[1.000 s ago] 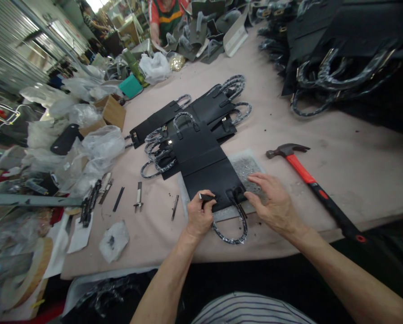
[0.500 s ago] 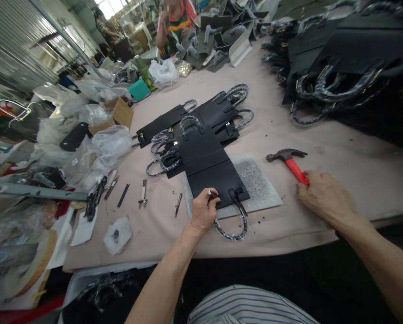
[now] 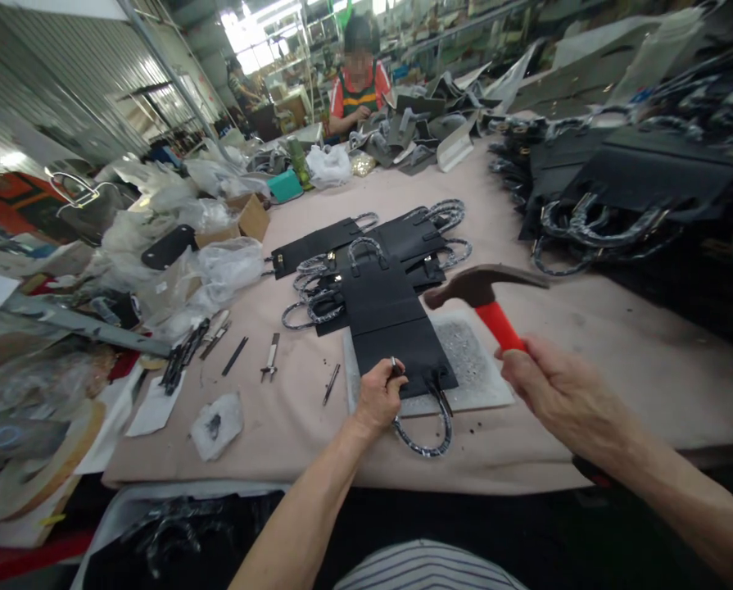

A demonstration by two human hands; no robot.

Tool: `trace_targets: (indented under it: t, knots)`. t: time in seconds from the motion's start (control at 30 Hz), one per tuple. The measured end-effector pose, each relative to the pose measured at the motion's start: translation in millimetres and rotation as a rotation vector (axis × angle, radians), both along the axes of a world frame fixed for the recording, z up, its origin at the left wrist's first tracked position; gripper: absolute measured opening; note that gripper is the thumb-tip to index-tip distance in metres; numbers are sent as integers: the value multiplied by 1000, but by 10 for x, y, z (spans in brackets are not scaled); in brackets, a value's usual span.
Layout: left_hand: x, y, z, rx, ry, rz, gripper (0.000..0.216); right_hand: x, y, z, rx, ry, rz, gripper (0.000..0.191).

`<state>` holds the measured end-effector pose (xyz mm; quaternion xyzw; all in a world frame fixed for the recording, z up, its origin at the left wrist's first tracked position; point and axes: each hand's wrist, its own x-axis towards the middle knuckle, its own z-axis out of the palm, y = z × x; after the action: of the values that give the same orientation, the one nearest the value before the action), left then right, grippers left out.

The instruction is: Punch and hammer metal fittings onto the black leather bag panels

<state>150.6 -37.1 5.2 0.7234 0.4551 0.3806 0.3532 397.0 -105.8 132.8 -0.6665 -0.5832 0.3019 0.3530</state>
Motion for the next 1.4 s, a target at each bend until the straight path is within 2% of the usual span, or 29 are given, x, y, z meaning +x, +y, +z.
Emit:
trace_targets:
  t: [0.1,0.2,0.4,0.6,0.67,0.87,0.93,1.1,1.2,1.33,1.4]
  knots:
    - [5,8,-7,-21,-12,11,14,-142,-1,86,79,-335,225,31]
    - [9,14,-17,-19,-31,19,14,-207,37,95,46,-477,310,28]
    - [-21,-10,-50,24,-55,6,14,-249,73,235,141,-332,163,31]
    - [-36,-9,-30,26,-1,11,14,-227,0,31,12,-257,164,29]
    - [-21,5,-5,40,7,-8,15,-223,-1,38,15,-270,178,28]
    - [3,17,15,28,2,-20,16,-265,52,291,180,-340,185,28]
    - [0,15,5,28,-8,-22,16,-276,48,259,175,-370,213,28]
    - [1,25,4,29,3,-8,16,-241,37,87,45,-530,322,27]
    - [6,28,14,47,1,-13,17,-220,66,178,121,-554,320,30]
    - [0,21,6,60,10,-26,18,-224,84,324,277,-505,217,35]
    - [-5,20,-6,56,18,-24,18,-222,70,321,256,-565,277,33]
